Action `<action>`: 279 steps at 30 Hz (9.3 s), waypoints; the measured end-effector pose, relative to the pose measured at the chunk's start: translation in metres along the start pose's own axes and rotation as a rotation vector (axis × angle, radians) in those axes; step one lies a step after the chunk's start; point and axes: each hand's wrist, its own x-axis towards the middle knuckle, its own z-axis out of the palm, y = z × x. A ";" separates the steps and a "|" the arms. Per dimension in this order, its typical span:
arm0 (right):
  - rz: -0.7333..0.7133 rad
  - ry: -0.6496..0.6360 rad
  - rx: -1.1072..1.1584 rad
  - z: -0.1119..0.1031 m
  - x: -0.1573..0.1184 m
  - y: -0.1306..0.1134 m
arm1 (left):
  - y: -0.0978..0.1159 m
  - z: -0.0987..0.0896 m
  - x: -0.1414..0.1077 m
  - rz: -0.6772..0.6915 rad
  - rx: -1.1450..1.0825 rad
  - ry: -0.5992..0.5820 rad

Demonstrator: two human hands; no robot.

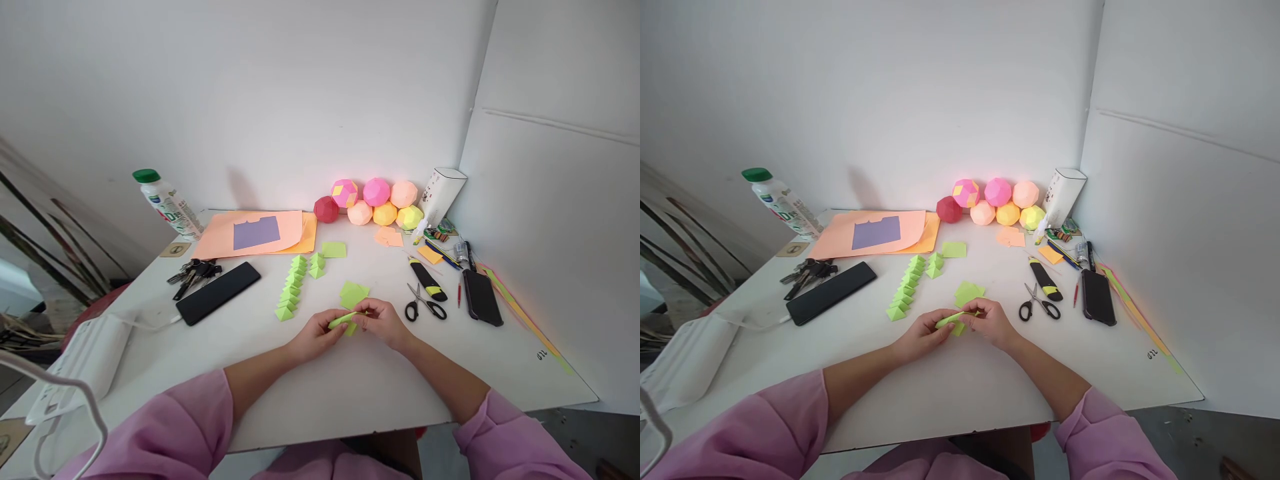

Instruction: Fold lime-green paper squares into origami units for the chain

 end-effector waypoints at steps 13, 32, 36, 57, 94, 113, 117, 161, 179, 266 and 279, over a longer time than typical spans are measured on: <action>0.033 0.002 0.001 0.001 -0.001 -0.002 | 0.006 -0.001 -0.001 0.090 0.122 -0.036; -0.176 0.022 -0.312 -0.001 -0.005 -0.004 | -0.001 -0.001 0.005 -0.081 -0.114 0.068; -0.263 -0.002 -0.385 -0.001 -0.003 -0.001 | -0.003 -0.003 0.005 -0.084 -0.086 0.050; -0.035 -0.100 -0.147 0.002 -0.007 -0.003 | 0.000 0.000 0.006 -0.059 -0.214 0.150; 0.147 -0.191 -0.058 -0.005 -0.004 -0.002 | 0.003 0.002 0.003 -0.075 -0.143 0.164; -0.057 -0.054 -0.285 0.015 -0.007 0.000 | -0.004 0.004 0.003 -0.003 -0.086 0.112; -0.074 -0.013 -0.333 0.009 -0.007 -0.004 | -0.005 0.004 0.003 0.018 -0.111 0.174; 0.189 -0.118 0.064 -0.001 0.001 0.002 | -0.007 -0.001 0.002 0.313 0.145 0.169; -0.179 0.070 -0.155 -0.001 -0.002 -0.002 | -0.011 0.002 0.005 0.189 0.103 0.211; -0.067 -0.065 -0.142 0.005 -0.008 -0.006 | -0.003 0.000 0.005 0.001 -0.279 0.083; -0.027 -0.085 -0.089 0.004 -0.008 -0.008 | 0.005 -0.002 0.005 -0.016 -0.221 0.131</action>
